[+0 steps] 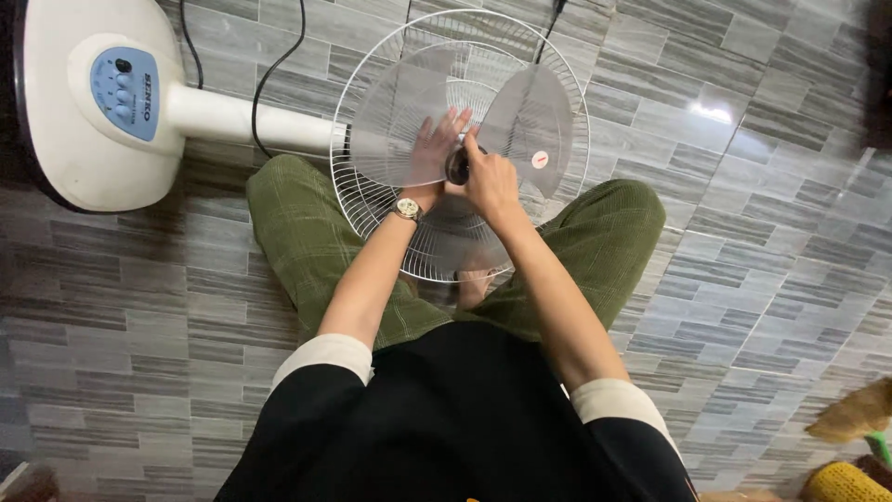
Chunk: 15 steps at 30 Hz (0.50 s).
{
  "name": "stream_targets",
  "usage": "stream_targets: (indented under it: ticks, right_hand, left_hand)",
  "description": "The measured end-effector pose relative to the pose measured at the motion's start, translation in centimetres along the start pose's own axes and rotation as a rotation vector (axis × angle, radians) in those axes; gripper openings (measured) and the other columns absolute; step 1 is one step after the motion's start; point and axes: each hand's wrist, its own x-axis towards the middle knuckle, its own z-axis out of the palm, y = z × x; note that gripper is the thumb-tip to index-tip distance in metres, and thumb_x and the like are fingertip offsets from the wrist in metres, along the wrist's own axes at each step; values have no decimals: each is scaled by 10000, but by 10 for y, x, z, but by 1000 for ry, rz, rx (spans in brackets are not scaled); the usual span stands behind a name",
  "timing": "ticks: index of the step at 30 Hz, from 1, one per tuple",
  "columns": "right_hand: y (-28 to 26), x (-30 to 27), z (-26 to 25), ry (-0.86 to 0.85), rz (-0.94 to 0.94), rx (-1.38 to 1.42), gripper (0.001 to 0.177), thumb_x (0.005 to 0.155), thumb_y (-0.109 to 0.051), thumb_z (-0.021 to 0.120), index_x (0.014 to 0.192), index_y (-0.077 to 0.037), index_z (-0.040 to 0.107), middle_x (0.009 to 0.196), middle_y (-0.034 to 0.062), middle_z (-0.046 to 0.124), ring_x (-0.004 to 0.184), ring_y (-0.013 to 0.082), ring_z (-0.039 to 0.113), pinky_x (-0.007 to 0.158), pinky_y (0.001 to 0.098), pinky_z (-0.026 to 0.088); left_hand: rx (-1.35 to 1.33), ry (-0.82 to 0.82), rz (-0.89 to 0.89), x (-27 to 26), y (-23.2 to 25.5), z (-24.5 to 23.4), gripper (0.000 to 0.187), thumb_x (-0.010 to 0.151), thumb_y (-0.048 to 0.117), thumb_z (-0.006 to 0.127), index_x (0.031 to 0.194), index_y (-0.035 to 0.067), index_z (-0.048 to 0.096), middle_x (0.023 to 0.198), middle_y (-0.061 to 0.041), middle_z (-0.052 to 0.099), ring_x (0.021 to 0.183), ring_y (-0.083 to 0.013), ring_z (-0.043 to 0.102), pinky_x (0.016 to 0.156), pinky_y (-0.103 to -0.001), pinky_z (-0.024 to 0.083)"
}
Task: Repairing a desk fan by disassembling and reassembling the grill and blades
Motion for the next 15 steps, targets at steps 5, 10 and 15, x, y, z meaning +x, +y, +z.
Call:
stream_targets:
  ticks: [5,10,15]
  right_hand:
    - [3,-1,-3,10,-7,4,1118,702,-821,723,1525,-191,305,745,255,696,791,472,746,727,554,590]
    - [3,0,-1,7,-39,-9,1084,687,-790,742,1497,-174,370,756,267,709,802,471,753,723,542,599]
    - [12,-4,16,3,-45,-39,1031,668,-795,733,1454,-222,391,747,245,706,783,461,750,712,532,602]
  left_hand:
    - [-65,-28,6,0,0,6,529,1111,367,375,1627,395,258,1725,95,123,1575,-176,146,1259,-452,144]
    - [-68,48,29,-4,-2,17,494,1118,353,359,1609,361,312,1731,66,135,1574,-183,193,1240,-465,167]
    - [-19,74,48,-7,0,14,499,1101,323,352,1599,343,328,1724,50,173,1570,-176,218,1235,-446,197]
